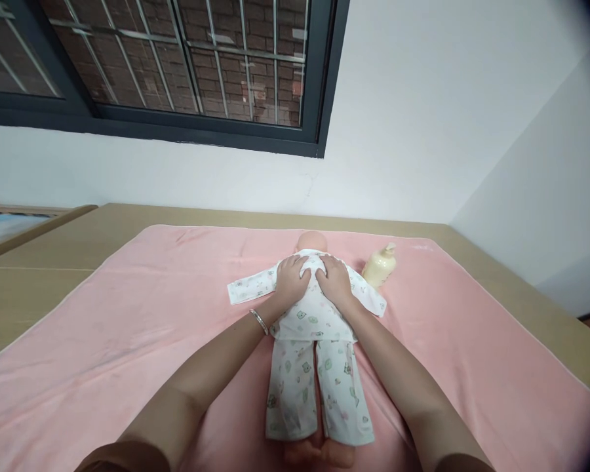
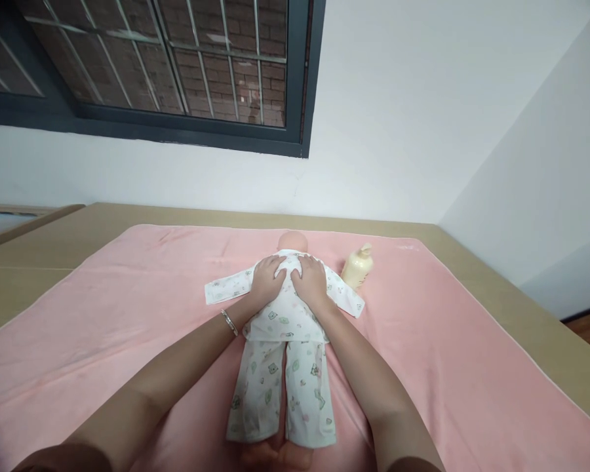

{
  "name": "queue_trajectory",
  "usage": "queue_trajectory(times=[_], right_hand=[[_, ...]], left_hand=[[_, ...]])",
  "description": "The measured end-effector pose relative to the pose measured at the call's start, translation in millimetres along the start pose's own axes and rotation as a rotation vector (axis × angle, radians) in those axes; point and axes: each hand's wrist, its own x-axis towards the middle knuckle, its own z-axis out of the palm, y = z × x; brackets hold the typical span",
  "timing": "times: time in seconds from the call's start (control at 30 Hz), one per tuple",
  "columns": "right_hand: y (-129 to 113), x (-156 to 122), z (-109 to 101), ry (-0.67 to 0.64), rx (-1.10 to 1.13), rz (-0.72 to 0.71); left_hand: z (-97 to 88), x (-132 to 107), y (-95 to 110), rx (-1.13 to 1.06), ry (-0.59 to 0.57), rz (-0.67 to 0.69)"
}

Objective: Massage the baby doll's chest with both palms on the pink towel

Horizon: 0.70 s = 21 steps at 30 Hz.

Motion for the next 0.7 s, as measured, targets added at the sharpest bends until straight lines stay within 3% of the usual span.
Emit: queue_trajectory(times=[0.5, 0.7], right_hand=[[-1.8, -1.0, -0.4, 0.007, 0.015, 0.017], [3.2, -0.1, -0.4, -0.041, -0.041, -0.055]], left_hand=[[2.6, -0.1, -3.5, 0.003, 0.001, 0.008], [0.4, 0.8, -0.3, 0.054, -0.048, 0.022]])
